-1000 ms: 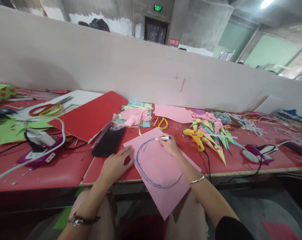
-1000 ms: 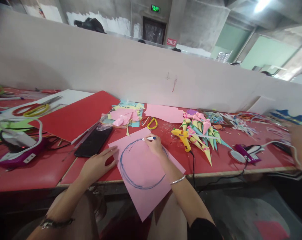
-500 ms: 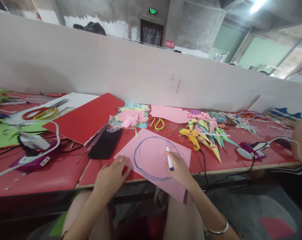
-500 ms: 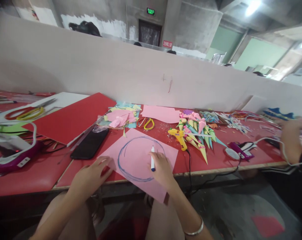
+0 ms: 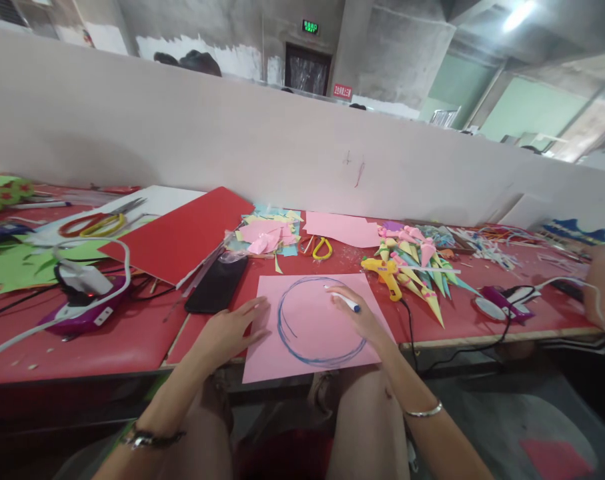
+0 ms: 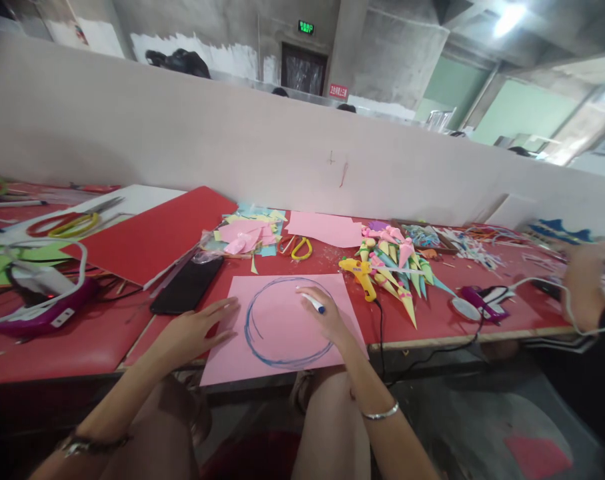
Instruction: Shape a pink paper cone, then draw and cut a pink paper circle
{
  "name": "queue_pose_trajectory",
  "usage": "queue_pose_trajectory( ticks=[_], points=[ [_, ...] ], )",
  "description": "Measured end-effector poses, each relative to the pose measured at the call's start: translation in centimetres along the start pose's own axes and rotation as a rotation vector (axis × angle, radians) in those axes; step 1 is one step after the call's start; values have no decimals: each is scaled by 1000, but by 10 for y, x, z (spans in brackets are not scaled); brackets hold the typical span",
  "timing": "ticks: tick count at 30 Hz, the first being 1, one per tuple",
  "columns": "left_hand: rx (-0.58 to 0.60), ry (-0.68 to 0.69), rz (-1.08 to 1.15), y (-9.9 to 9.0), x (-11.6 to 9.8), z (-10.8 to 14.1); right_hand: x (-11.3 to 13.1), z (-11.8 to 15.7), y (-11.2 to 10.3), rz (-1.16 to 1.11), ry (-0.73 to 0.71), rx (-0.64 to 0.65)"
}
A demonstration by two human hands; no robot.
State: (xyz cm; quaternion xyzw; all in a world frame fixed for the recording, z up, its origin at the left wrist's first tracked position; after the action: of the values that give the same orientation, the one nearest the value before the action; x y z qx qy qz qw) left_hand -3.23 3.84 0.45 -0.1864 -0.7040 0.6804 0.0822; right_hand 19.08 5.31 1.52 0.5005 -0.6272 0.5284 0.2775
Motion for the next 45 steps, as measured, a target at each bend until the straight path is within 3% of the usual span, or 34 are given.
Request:
queue_pose_trajectory(
  ticks=[3, 8, 15, 23, 31, 45],
  points=[
    [27, -14, -30, 5, 1, 0, -4, -8, 21, -184, 144, -15],
    [29, -11, -42, 7, 1, 5, -2, -17, 74, -342, 218, 167],
    [36, -22, -34, 8, 4, 5, 0, -27, 91, -325, 208, 221],
    [37, -13, -21, 6, 2, 7, -13, -49, 77, -247, 133, 97],
    [82, -38, -21, 8, 5, 4, -28, -66, 45, -164, 105, -63],
    [86, -76, -13, 8, 9, 5, -50, -64, 1, -68, 128, -198]
  ],
)
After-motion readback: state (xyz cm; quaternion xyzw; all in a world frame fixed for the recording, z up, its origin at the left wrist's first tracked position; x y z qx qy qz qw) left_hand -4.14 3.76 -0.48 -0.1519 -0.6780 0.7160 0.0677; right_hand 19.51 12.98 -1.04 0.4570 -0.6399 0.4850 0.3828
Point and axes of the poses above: each hand's wrist, its own z-axis away from the middle knuckle, its own y-axis out of the palm, x = y × z, the point moved 10 cm from there along -z, towards the middle knuckle
